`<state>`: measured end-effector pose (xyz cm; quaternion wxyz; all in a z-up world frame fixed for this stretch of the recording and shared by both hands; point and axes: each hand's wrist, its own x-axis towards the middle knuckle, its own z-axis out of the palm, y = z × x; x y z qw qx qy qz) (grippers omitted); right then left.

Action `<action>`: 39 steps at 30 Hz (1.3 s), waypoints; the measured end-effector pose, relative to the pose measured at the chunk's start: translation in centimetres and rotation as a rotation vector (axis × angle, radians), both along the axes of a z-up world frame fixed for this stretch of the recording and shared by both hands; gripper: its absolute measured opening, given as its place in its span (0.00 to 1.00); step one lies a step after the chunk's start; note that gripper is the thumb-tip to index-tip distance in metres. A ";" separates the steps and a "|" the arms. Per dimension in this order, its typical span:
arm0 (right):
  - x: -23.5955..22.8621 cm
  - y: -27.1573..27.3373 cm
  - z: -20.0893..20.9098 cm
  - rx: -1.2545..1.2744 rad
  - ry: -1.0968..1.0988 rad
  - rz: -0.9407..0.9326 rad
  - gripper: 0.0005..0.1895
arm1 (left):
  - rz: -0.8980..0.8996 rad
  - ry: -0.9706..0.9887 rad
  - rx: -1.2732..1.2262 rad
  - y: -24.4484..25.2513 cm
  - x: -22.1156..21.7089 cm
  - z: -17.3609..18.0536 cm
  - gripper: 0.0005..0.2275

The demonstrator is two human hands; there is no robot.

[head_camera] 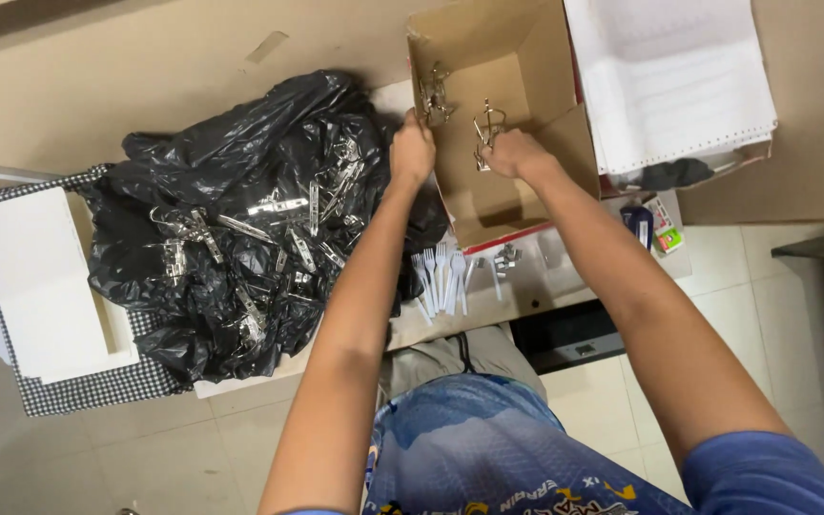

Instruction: Sorting and organizing small metal hardware components from a bag into a box.

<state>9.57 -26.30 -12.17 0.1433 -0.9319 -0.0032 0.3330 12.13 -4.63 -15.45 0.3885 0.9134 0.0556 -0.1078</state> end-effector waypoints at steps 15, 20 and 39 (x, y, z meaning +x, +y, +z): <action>3.3 2.7 0.6 0.080 0.213 -0.151 0.28 | -0.022 -0.022 -0.072 -0.1 -2.2 3.7 0.16; 4.2 2.6 -3.2 0.088 0.195 -0.112 0.27 | 0.003 -0.036 -0.121 -0.5 -2.9 2.3 0.14; 4.7 -1.5 -13.7 -0.188 -0.438 0.652 0.16 | 0.056 -0.027 -0.151 -1.3 -4.1 5.1 0.11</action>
